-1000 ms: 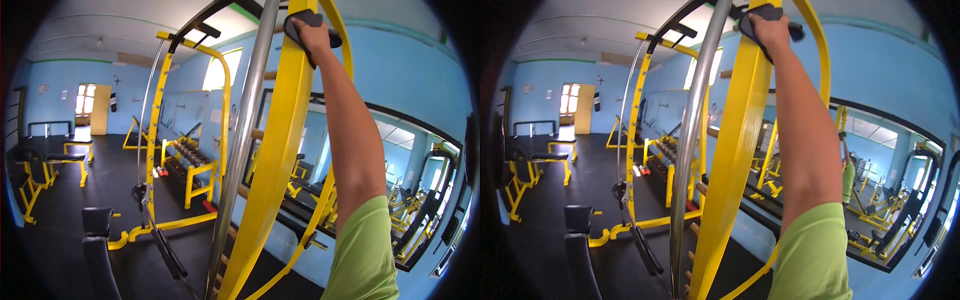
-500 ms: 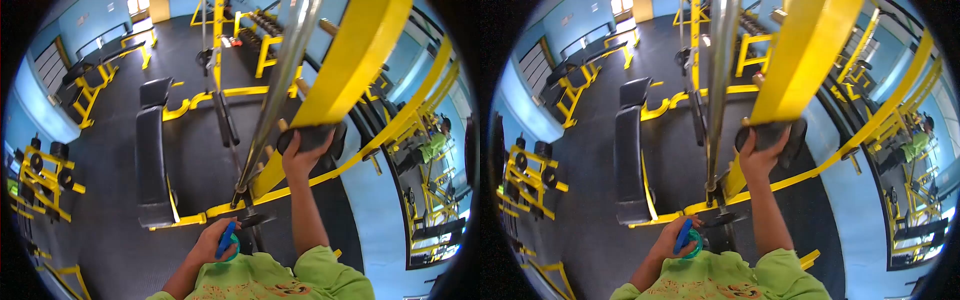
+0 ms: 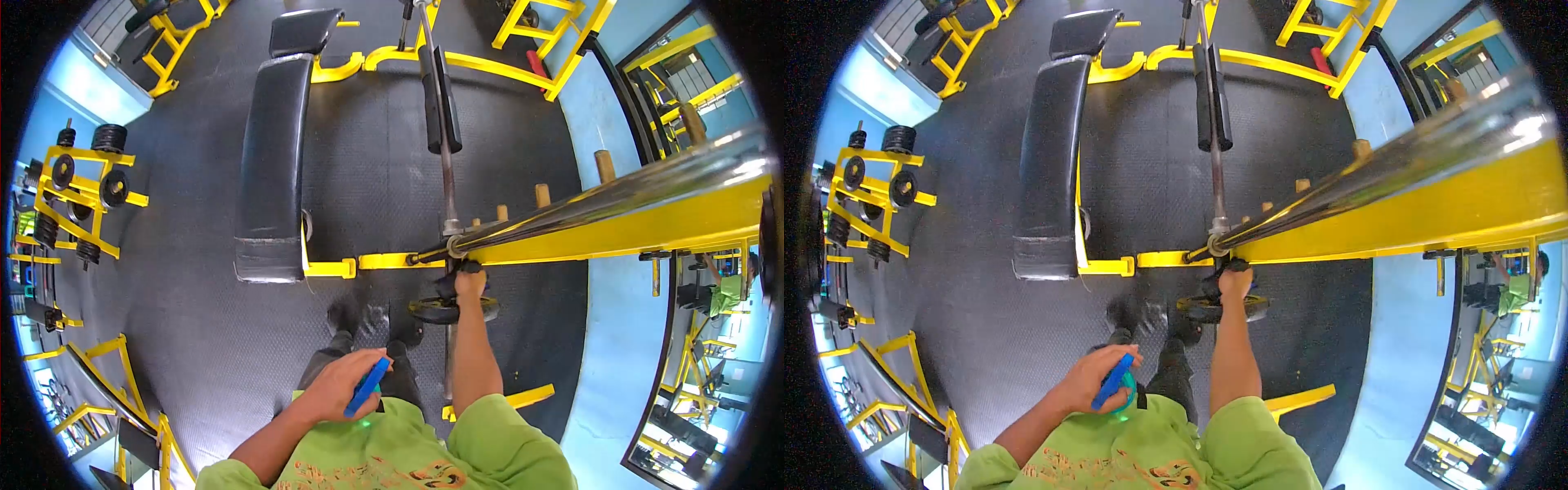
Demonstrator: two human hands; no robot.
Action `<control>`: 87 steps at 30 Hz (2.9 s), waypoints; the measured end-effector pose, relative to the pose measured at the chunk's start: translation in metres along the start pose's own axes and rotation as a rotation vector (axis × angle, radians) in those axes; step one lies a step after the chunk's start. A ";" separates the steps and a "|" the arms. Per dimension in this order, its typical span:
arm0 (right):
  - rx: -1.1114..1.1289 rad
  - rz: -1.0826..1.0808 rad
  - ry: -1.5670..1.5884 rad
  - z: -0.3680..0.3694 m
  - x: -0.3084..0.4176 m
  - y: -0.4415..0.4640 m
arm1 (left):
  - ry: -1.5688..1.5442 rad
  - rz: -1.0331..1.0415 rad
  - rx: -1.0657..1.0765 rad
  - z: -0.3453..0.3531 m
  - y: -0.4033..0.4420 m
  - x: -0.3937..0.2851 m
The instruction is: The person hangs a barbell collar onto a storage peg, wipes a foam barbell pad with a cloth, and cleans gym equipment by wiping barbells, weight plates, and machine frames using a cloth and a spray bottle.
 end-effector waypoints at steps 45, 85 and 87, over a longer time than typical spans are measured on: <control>1.218 -0.163 -1.541 0.171 0.006 -0.118 | -0.226 -0.341 0.082 0.092 0.033 0.266; 0.674 -0.063 -0.418 -0.124 -0.049 0.002 | -0.224 -0.078 0.051 0.135 0.105 0.142; 0.569 -0.515 -0.771 -0.126 -0.030 -0.069 | -0.262 -0.049 0.047 0.134 0.104 0.145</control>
Point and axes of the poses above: each hand's wrist, its own y-axis towards the middle knuckle, its own z-axis out of the palm, x = y × z, the point moved 9 cm from there along y, towards the middle knuckle, and after that the axes turned 9 degrees about x, right-handed, at the moved point
